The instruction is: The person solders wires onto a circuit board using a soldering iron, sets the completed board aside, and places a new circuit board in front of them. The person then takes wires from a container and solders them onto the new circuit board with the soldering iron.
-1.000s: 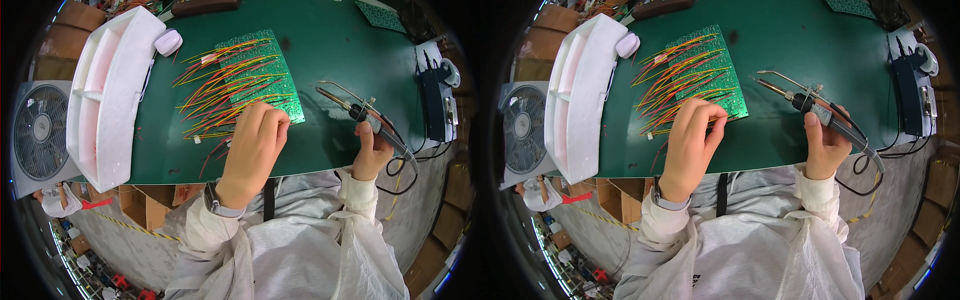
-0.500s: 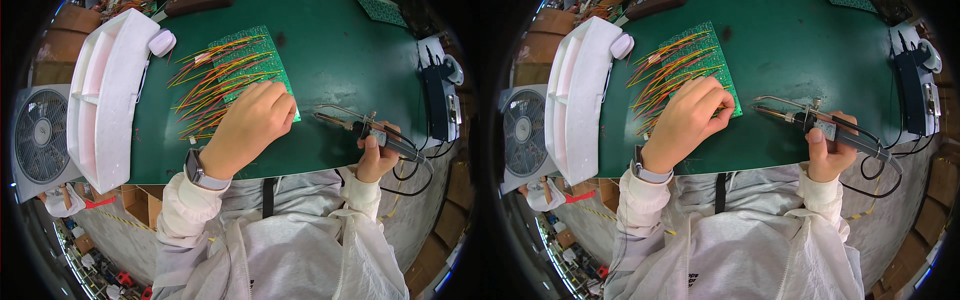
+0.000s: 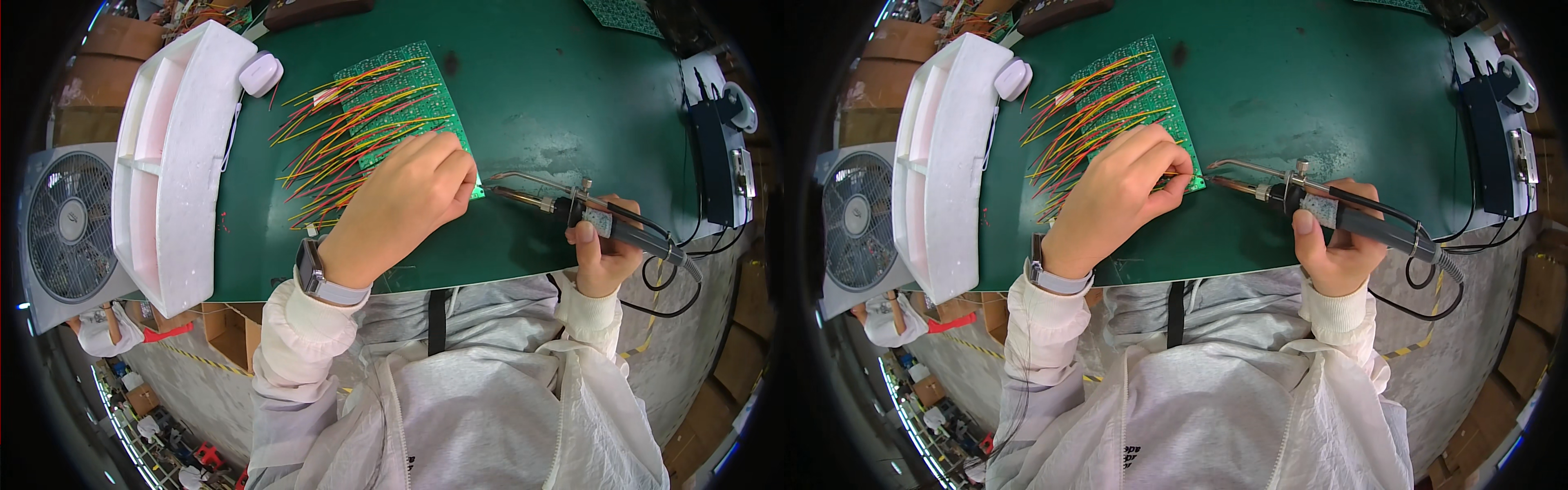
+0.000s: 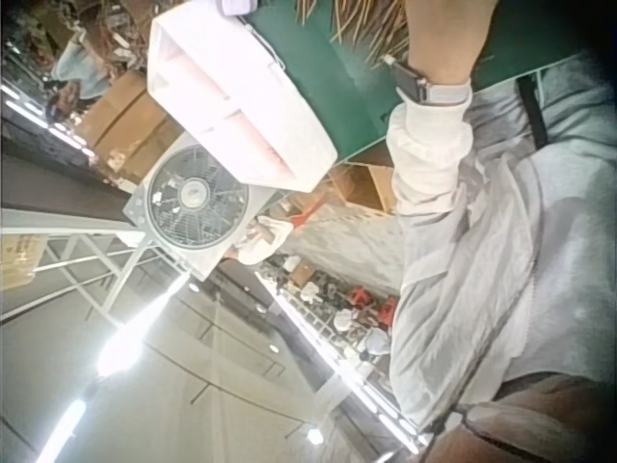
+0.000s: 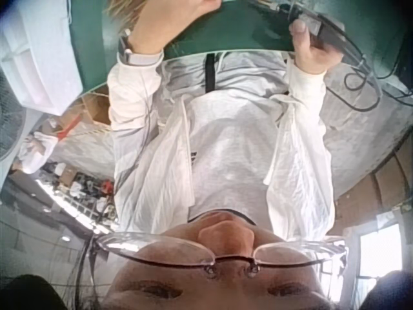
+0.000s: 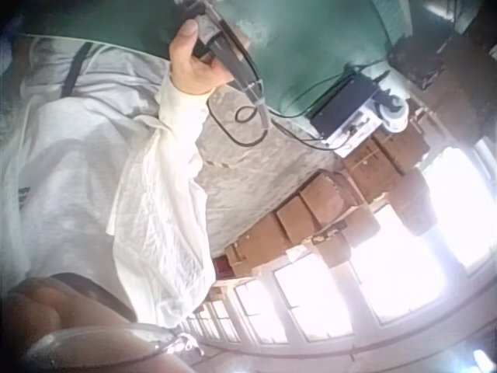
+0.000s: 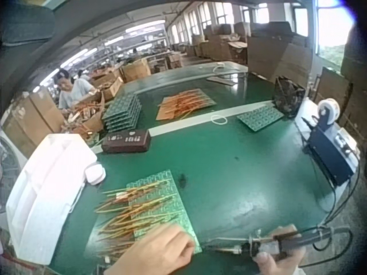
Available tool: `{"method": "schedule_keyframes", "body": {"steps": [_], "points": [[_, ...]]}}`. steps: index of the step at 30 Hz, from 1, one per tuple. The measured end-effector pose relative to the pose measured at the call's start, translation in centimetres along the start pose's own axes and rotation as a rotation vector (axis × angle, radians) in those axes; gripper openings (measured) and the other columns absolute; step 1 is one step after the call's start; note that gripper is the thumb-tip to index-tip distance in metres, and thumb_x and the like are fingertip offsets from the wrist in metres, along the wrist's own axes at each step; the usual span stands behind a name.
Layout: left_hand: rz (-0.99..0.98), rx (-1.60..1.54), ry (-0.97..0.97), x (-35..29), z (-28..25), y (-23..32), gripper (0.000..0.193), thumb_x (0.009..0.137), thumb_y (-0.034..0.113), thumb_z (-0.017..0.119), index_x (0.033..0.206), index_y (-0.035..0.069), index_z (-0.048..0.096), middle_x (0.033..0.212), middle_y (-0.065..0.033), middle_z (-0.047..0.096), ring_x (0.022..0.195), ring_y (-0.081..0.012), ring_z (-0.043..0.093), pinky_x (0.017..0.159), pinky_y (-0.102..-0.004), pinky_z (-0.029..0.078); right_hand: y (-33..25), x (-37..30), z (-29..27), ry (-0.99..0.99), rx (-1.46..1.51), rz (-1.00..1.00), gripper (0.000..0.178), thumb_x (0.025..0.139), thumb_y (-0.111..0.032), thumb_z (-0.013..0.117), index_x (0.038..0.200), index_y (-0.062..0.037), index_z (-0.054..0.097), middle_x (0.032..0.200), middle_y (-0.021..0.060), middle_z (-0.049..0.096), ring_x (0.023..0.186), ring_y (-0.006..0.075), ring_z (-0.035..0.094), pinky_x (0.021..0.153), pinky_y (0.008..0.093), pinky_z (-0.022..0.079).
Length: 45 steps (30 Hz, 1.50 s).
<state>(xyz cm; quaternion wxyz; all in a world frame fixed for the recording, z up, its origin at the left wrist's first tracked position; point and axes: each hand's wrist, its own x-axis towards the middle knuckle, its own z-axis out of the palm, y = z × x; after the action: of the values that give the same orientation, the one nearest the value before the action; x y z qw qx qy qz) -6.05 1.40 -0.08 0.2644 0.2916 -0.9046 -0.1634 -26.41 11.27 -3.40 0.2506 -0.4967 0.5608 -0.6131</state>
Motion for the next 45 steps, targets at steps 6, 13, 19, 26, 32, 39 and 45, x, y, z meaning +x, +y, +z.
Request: {"method": "schedule_keyframes", "body": {"steps": [6,13,19,26,32,39,45], "points": [[0.004,-0.006,-0.019,0.03,-0.22,0.02,0.017,0.062,-0.003,0.060,0.071,0.003,0.048,0.068,-0.0057,0.047,0.063,-0.0206,0.049,0.058,-0.0306,0.041,-0.43,0.00,0.19,0.010,-0.017,0.016,0.027,0.065,-0.007,0.066,0.083,0.0055,0.050,0.082,0.0102,0.052,0.072,0.0162,0.049,0.067,0.0263,0.040],[-0.027,-0.052,-0.088,-0.01,-0.68,0.00,0.015,0.062,-0.002,0.060,0.072,0.003,0.048,0.069,-0.0049,0.048,0.063,-0.0195,0.050,0.057,-0.0297,0.041,-0.27,-0.02,0.08,-0.007,0.005,0.012,0.027,0.065,-0.006,0.065,0.083,0.0056,0.049,0.082,0.0104,0.052,0.072,0.0164,0.049,0.067,0.0266,0.040],[0.004,-0.041,-0.064,0.07,-0.63,0.05,0.015,0.062,-0.002,0.060,0.071,0.003,0.048,0.069,-0.0051,0.048,0.062,-0.0199,0.050,0.057,-0.0296,0.041,-0.28,-0.06,0.09,-0.002,-0.016,0.010,0.026,0.064,-0.006,0.065,0.083,0.0054,0.049,0.082,0.0102,0.052,0.072,0.0164,0.049,0.067,0.0264,0.039],[0.018,-0.019,-0.031,0.07,-0.41,0.00,0.015,0.062,-0.001,0.060,0.071,0.003,0.048,0.068,-0.0057,0.047,0.062,-0.0207,0.049,0.058,-0.0305,0.041,-0.36,-0.03,0.17,0.006,-0.007,0.002,0.027,0.065,-0.007,0.066,0.083,0.0052,0.050,0.081,0.0098,0.052,0.072,0.0161,0.049,0.066,0.0261,0.039],[0.005,-0.005,-0.048,0.00,-0.60,0.12,0.015,0.062,-0.001,0.060,0.071,0.003,0.048,0.069,-0.0058,0.047,0.063,-0.0208,0.049,0.058,-0.0304,0.041,-0.38,-0.01,0.17,-0.008,0.002,0.002,0.027,0.064,-0.006,0.066,0.082,0.0050,0.049,0.081,0.0105,0.052,0.071,0.0165,0.049,0.066,0.0264,0.039],[0.014,0.014,-0.056,0.06,-0.39,0.04,0.015,0.062,-0.001,0.060,0.070,0.003,0.048,0.070,-0.0057,0.046,0.064,-0.0208,0.049,0.059,-0.0302,0.041,-0.09,-0.08,0.02,-0.022,-0.001,-0.002,0.026,0.063,-0.004,0.065,0.081,0.0052,0.049,0.080,0.0111,0.051,0.070,0.0173,0.049,0.065,0.0271,0.040],[0.011,0.030,-0.056,0.04,-0.40,0.14,0.015,0.062,-0.001,0.060,0.071,0.003,0.048,0.070,-0.0057,0.046,0.065,-0.0209,0.049,0.060,-0.0302,0.041,-0.32,-0.02,0.11,-0.026,0.008,-0.004,0.026,0.062,-0.004,0.065,0.080,0.0052,0.049,0.079,0.0111,0.051,0.068,0.0172,0.049,0.063,0.0268,0.040]]}}
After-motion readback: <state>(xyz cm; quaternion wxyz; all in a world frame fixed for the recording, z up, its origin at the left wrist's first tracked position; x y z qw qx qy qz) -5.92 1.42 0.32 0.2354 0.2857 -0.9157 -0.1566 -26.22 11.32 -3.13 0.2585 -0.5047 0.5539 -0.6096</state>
